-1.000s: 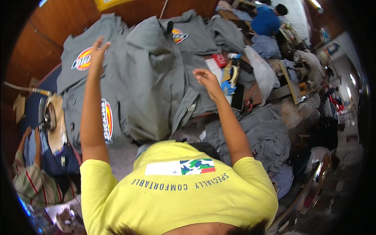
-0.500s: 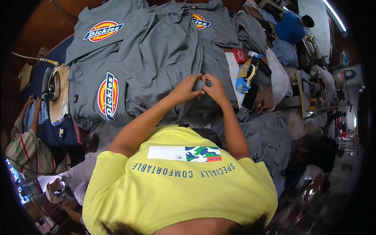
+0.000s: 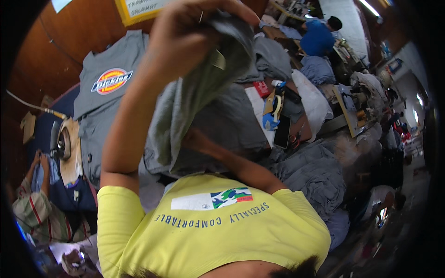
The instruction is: The person trims loose threads from gray t-shirts using shears and folds them into a stack.
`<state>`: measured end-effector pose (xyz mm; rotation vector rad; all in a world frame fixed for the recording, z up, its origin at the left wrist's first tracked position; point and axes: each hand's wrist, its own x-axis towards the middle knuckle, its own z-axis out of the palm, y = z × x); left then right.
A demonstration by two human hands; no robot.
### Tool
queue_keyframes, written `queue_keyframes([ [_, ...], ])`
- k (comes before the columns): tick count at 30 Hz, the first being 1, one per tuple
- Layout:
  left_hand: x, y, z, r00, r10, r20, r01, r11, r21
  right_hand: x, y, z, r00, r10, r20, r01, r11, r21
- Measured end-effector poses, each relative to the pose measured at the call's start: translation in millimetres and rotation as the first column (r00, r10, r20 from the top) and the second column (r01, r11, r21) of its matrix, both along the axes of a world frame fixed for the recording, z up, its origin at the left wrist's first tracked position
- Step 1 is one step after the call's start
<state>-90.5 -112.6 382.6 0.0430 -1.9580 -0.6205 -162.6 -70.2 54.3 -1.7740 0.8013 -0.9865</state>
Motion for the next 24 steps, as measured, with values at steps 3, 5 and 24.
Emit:
queue_keyframes([
  [3, 13, 13, 38, 0.98, -0.002, -0.197, 0.057, 0.96, 0.274, 19, 7, 11, 0.943, 0.296, 0.152, -0.304, 0.952, 0.032],
  [5, 24, 19, 59, 0.97, 0.216, -0.114, -0.197, 0.967, 0.162, 30, 15, 38, 0.93, 0.33, 0.159, -0.32, 0.943, -0.088],
  [24, 290, 14, 94, 0.727, 0.527, 0.441, -0.665, 0.702, 0.256, -257, 35, 347, 0.767, 0.025, 0.641, 0.293, 0.875, -0.384],
])
